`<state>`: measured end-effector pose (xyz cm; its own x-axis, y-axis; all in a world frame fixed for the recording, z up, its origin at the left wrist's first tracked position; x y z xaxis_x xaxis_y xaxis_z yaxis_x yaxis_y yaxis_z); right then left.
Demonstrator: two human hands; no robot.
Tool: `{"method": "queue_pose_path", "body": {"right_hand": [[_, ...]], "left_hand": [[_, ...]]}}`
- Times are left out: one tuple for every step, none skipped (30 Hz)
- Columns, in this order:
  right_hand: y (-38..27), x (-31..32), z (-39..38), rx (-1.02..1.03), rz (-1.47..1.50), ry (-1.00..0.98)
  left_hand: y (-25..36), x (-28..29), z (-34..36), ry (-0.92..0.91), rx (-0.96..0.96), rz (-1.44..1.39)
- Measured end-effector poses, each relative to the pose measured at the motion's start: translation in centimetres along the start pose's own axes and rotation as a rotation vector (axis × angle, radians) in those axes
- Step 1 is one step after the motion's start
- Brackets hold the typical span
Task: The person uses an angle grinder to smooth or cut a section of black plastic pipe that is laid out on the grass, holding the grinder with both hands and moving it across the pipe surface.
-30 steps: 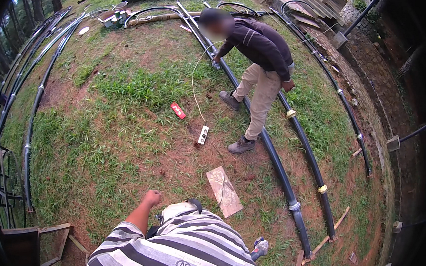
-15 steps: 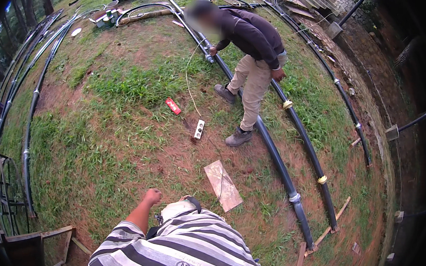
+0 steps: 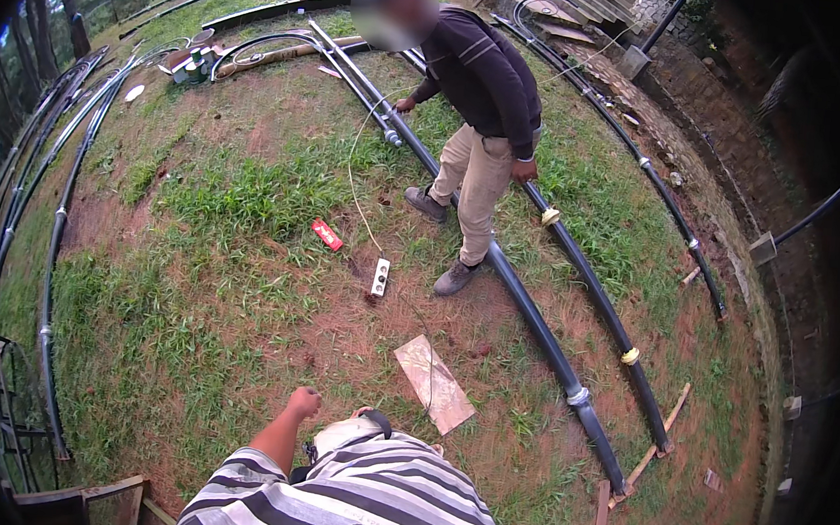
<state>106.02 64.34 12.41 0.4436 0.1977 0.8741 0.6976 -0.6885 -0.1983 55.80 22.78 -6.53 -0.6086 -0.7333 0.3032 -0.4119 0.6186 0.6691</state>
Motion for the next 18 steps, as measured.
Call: {"method": "queue_pose_path", "body": {"right_hand": [[-0.3, -0.3, -0.2, -0.005, 0.007, -0.007], [-0.4, -0.7, -0.5, -0.005, 0.006, -0.016], [-0.9, -1.2, -0.8, -0.002, 0.007, -0.022], [-1.1, -1.2, -0.8, -0.005, 0.01, -0.019], [-1.2, -1.2, -0.8, -0.011, 0.015, -0.023], [-1.4, -1.4, -0.8, -0.015, 0.019, -0.022], [-1.6, -1.3, -0.8, -0.019, 0.025, -0.016], [-1.7, -1.4, -0.8, -0.024, 0.026, -0.018], [-1.8, -1.4, -0.7, -0.029, 0.03, -0.016], [-2.0, -1.7, -0.9, -0.031, 0.031, -0.017], [-2.3, -1.9, -1.0, -0.034, 0.036, -0.023], [-2.5, -2.2, -1.1, -0.037, 0.036, -0.027], [-2.6, -2.4, -1.1, -0.04, 0.039, -0.03], [-2.5, -2.4, -1.0, -0.046, 0.041, -0.029], [-2.6, -2.5, -0.9, -0.051, 0.044, -0.027], [-2.5, -2.5, -0.9, -0.053, 0.046, -0.026], [-2.6, -2.4, -0.8, -0.055, 0.046, -0.024], [-2.5, -2.4, -0.8, -0.059, 0.05, -0.021]], "left_hand": [[0.2, 0.3, 0.1, 0.006, -0.013, 0.002], [0.0, 0.7, 0.2, -0.011, -0.015, 0.016], [-0.1, 0.9, 0.3, -0.028, -0.019, 0.03], [0.0, 0.9, 0.3, -0.018, -0.032, 0.023], [0.2, 0.8, 0.2, -0.018, -0.044, 0.025], [0.0, 0.8, 0.2, -0.017, -0.026, 0.007], [0.0, 0.4, 0.2, -0.019, -0.009, -0.011], [0.1, 0.3, 0.2, -0.021, -0.023, -0.008], [0.0, 0.2, 0.1, -0.019, -0.01, -0.04], [-0.5, 0.3, 0.1, -0.014, 0.006, -0.071], [-0.7, 0.5, 0.3, -0.011, -0.007, -0.067], [-1.2, 1.1, 0.6, 0.002, -0.014, -0.024], [-1.1, 1.1, 0.8, 0.009, -0.018, 0.015], [-1.0, 1.1, 1.0, 0.006, -0.028, 0.017], [-1.2, 1.1, 1.0, 0.003, -0.016, 0.005], [-1.4, 1.0, 0.8, -0.003, 0.001, -0.007], [-1.3, 0.8, 0.9, -0.008, -0.002, -0.005], [-1.1, 0.7, 0.9, -0.011, -0.009, 0.012]]}}
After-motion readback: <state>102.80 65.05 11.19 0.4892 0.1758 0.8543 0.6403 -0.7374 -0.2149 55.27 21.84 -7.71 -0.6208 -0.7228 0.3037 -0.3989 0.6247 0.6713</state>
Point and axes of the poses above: each hand's wrist, its own z-axis towards the middle knuckle, its own x-axis out of the back of the hand, y = z × x, the point moved 9 cm from there along z, towards the middle knuckle, and after that the axes turned 11 degrees about -x, right-handed, at the moved point
